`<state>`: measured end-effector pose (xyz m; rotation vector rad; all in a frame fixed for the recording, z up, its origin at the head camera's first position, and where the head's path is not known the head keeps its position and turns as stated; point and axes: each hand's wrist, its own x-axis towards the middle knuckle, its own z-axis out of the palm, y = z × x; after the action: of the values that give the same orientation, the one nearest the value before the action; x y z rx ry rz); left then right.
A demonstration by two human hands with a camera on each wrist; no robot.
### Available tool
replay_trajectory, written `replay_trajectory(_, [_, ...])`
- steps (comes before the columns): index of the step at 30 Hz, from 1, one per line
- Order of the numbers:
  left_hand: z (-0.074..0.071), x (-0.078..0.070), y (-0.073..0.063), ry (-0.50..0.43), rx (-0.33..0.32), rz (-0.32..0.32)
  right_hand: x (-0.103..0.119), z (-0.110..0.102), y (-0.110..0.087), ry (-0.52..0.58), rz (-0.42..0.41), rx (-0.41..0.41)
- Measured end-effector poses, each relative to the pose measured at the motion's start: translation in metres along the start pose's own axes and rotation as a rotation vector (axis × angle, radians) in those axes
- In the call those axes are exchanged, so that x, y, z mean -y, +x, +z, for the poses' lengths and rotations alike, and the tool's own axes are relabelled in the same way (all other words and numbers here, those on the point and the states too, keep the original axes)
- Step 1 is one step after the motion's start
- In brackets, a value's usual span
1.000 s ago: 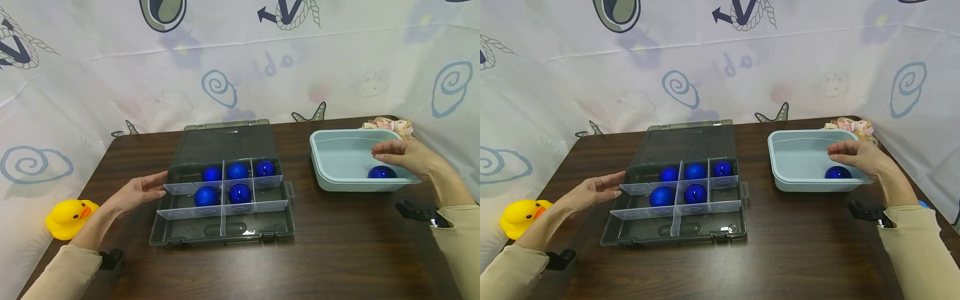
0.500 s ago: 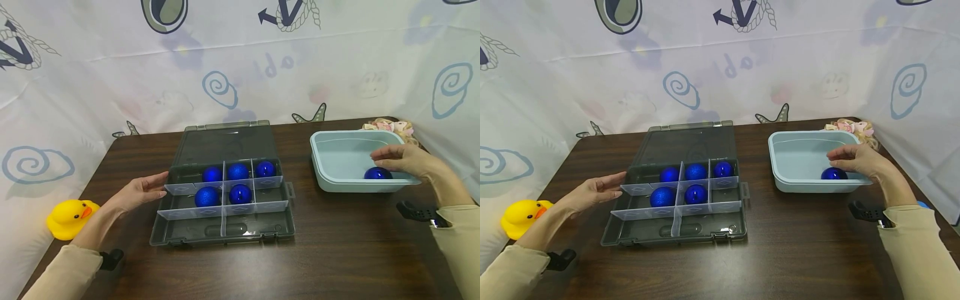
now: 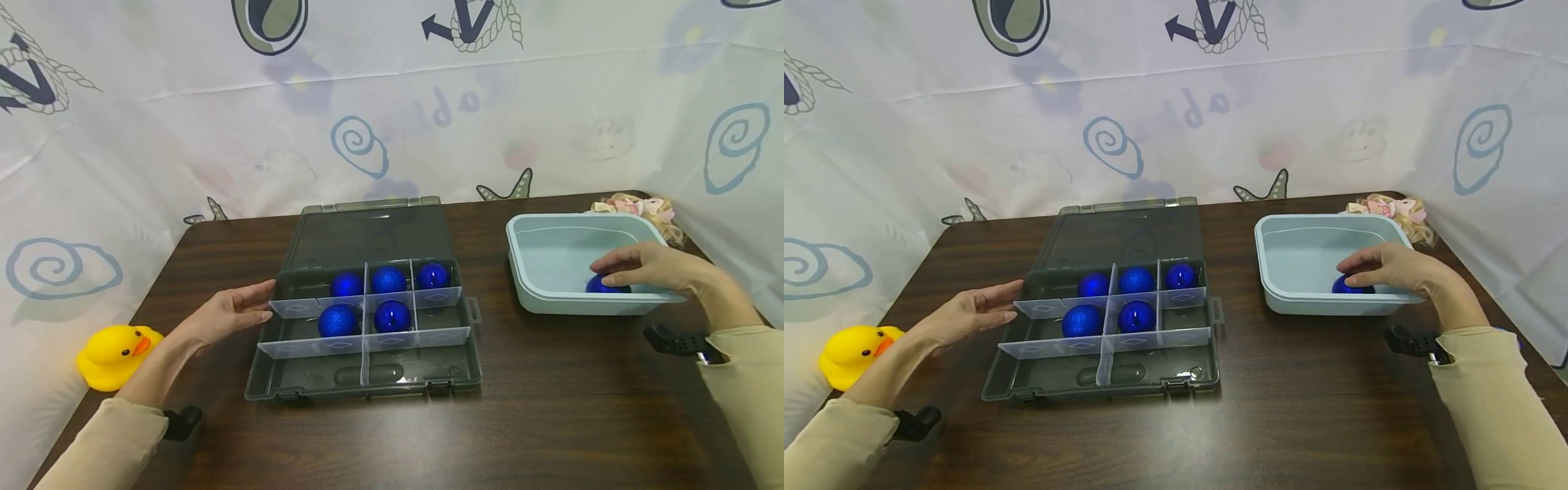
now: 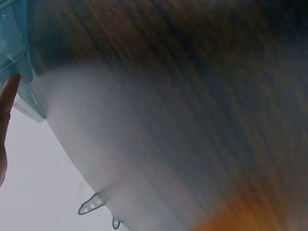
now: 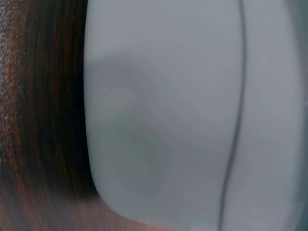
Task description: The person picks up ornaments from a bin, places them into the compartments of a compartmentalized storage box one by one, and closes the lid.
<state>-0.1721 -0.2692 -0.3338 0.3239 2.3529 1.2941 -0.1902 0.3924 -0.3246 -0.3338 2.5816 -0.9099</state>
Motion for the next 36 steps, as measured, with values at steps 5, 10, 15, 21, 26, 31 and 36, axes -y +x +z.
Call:
replay_trajectory(5, [0.0,0.001,0.0,-0.001,0.004,0.003,0.001,0.002,0.002,0.001,0.026,0.032])
replay_trajectory(10, [0.0,0.001,0.001,-0.008,0.003,0.004,0.0,0.003,0.003,0.015,0.029,0.045])
replay_trajectory(15, [0.0,0.002,0.001,-0.014,0.0,0.002,0.001,0.004,0.004,-0.012,0.028,0.013])
replay_trajectory(21, [0.0,0.002,0.0,-0.012,0.0,0.005,0.008,0.005,0.002,0.036,0.036,-0.083])
replay_trajectory(26, [0.0,0.001,-0.001,-0.005,0.007,0.003,0.022,0.003,0.002,0.13,0.001,-0.212])
replay_trajectory(31, [0.0,0.001,0.0,-0.006,0.011,0.006,0.044,0.007,0.005,0.333,-0.085,-0.326])
replay_trajectory(36, [0.0,0.0,0.0,-0.005,0.005,0.002,0.074,0.018,0.014,0.578,-0.179,-0.333])
